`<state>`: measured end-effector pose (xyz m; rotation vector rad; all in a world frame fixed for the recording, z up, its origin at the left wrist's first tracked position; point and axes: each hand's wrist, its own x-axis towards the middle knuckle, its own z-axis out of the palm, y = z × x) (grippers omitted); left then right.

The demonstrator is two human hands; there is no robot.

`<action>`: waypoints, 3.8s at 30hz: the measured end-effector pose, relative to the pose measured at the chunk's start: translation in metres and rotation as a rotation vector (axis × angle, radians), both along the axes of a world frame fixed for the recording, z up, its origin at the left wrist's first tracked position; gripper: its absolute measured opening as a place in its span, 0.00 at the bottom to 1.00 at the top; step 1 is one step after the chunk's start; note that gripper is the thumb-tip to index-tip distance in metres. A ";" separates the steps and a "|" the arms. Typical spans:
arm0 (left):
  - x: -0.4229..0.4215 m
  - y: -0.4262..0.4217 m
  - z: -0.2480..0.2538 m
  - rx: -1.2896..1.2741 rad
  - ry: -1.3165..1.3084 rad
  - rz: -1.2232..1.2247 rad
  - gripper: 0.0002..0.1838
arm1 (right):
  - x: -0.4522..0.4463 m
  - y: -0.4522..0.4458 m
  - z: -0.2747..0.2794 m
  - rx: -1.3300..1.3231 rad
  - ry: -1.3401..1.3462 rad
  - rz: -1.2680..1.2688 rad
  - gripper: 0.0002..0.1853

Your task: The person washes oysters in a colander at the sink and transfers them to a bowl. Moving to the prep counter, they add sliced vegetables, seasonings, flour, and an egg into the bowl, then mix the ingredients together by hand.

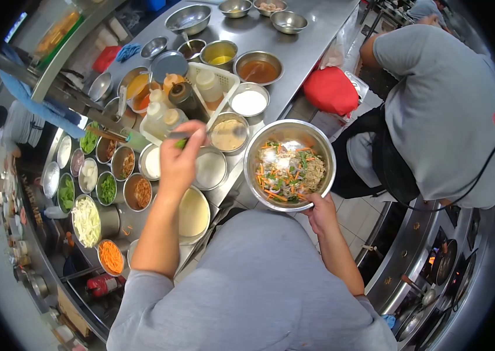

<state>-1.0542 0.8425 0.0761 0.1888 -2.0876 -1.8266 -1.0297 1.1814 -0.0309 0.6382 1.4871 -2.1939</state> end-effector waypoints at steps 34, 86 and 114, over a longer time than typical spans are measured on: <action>-0.163 0.026 -0.071 -0.607 -0.020 0.093 0.12 | 0.015 0.046 0.000 -0.044 0.101 -0.101 0.34; -0.036 0.093 0.045 0.455 0.190 -0.315 0.09 | -0.007 0.013 0.047 -0.220 0.198 -0.066 0.30; -0.052 -0.008 -0.082 -0.635 -0.196 -0.128 0.24 | 0.172 -0.014 0.043 -0.078 0.111 -0.365 0.33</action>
